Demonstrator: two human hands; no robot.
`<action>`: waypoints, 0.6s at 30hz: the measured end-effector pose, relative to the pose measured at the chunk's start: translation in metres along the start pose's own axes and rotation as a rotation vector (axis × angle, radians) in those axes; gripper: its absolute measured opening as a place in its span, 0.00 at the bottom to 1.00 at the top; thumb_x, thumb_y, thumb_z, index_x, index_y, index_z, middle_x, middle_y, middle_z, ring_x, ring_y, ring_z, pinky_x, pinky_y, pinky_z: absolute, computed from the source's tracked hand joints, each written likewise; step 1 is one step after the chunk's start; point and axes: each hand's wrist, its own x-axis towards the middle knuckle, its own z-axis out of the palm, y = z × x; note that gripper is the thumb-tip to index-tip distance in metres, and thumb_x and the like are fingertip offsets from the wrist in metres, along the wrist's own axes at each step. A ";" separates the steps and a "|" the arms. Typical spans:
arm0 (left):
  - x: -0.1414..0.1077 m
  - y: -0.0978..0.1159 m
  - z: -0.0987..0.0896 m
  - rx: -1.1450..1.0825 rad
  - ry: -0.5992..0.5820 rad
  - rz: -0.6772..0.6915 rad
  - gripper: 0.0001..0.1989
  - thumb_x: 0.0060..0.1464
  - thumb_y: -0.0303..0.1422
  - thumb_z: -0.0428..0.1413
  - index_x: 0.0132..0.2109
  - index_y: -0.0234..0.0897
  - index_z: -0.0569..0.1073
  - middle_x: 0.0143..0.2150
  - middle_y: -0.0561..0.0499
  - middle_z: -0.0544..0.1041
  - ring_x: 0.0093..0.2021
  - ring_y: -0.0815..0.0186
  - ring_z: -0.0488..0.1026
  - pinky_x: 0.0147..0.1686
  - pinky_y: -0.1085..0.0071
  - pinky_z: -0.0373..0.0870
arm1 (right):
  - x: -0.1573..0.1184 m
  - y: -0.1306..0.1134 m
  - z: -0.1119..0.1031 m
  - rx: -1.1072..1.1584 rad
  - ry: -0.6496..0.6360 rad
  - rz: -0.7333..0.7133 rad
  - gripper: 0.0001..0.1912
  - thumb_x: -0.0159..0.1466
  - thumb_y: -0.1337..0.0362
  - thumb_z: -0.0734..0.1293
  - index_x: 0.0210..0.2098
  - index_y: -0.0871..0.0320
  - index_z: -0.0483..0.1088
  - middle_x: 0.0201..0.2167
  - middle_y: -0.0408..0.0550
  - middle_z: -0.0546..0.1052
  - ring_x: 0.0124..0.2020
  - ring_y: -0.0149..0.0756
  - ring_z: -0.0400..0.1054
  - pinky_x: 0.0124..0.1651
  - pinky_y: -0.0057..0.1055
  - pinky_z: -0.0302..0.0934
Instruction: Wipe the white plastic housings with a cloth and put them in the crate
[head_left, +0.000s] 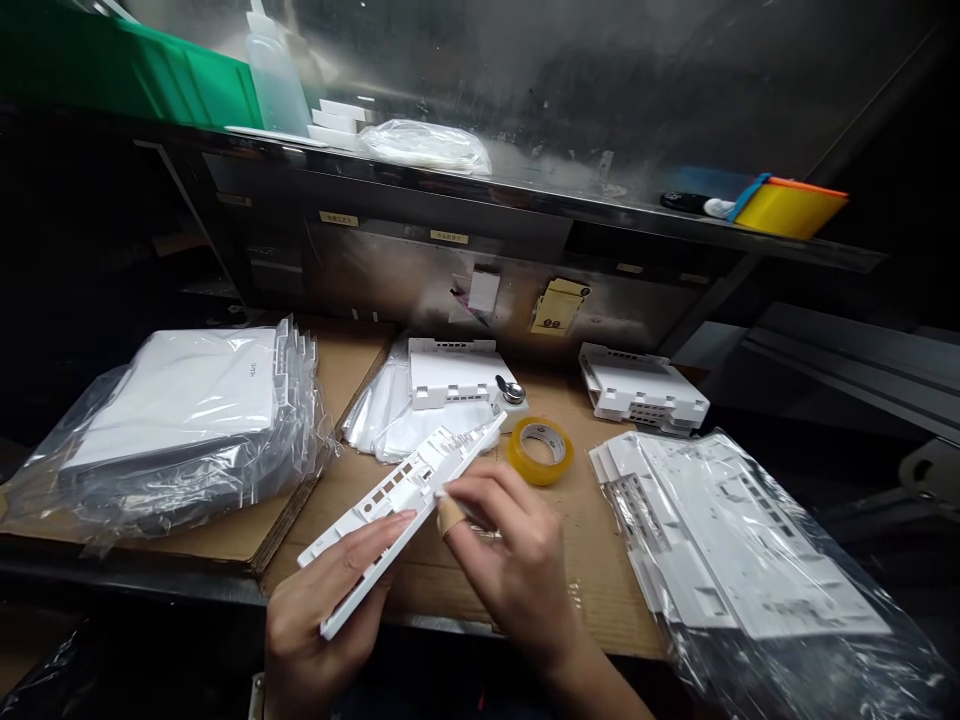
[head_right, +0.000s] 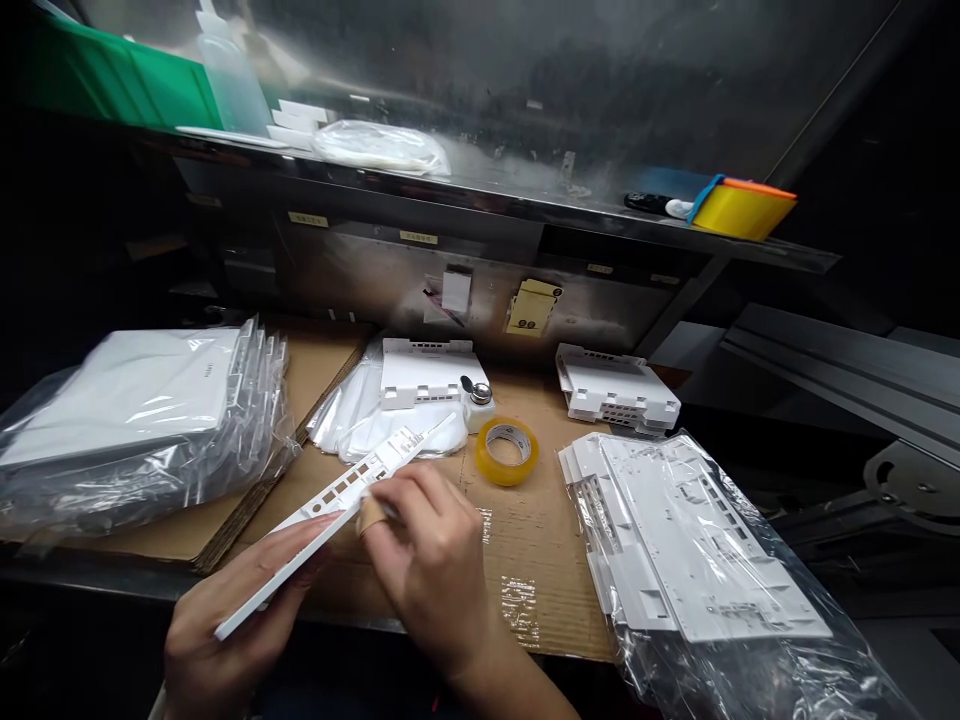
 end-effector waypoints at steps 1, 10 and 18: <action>0.000 0.000 0.000 -0.013 -0.001 -0.003 0.25 0.59 0.15 0.57 0.60 0.39 0.75 0.54 0.49 0.81 0.55 0.63 0.78 0.59 0.68 0.71 | 0.000 -0.001 0.001 0.012 -0.015 -0.027 0.05 0.66 0.74 0.68 0.40 0.61 0.76 0.35 0.50 0.78 0.36 0.34 0.73 0.40 0.30 0.70; 0.001 -0.002 -0.004 0.026 -0.011 0.041 0.26 0.57 0.13 0.59 0.60 0.36 0.75 0.54 0.46 0.81 0.55 0.59 0.78 0.58 0.63 0.72 | 0.004 0.003 -0.003 -0.026 -0.019 0.007 0.05 0.67 0.72 0.68 0.40 0.60 0.77 0.35 0.49 0.78 0.35 0.34 0.72 0.38 0.30 0.69; 0.003 -0.004 -0.002 0.036 -0.012 0.078 0.26 0.56 0.12 0.59 0.59 0.36 0.76 0.53 0.46 0.82 0.54 0.59 0.78 0.58 0.62 0.73 | 0.006 0.012 -0.008 -0.047 0.015 0.054 0.05 0.67 0.71 0.68 0.39 0.59 0.77 0.35 0.48 0.78 0.35 0.34 0.72 0.38 0.29 0.68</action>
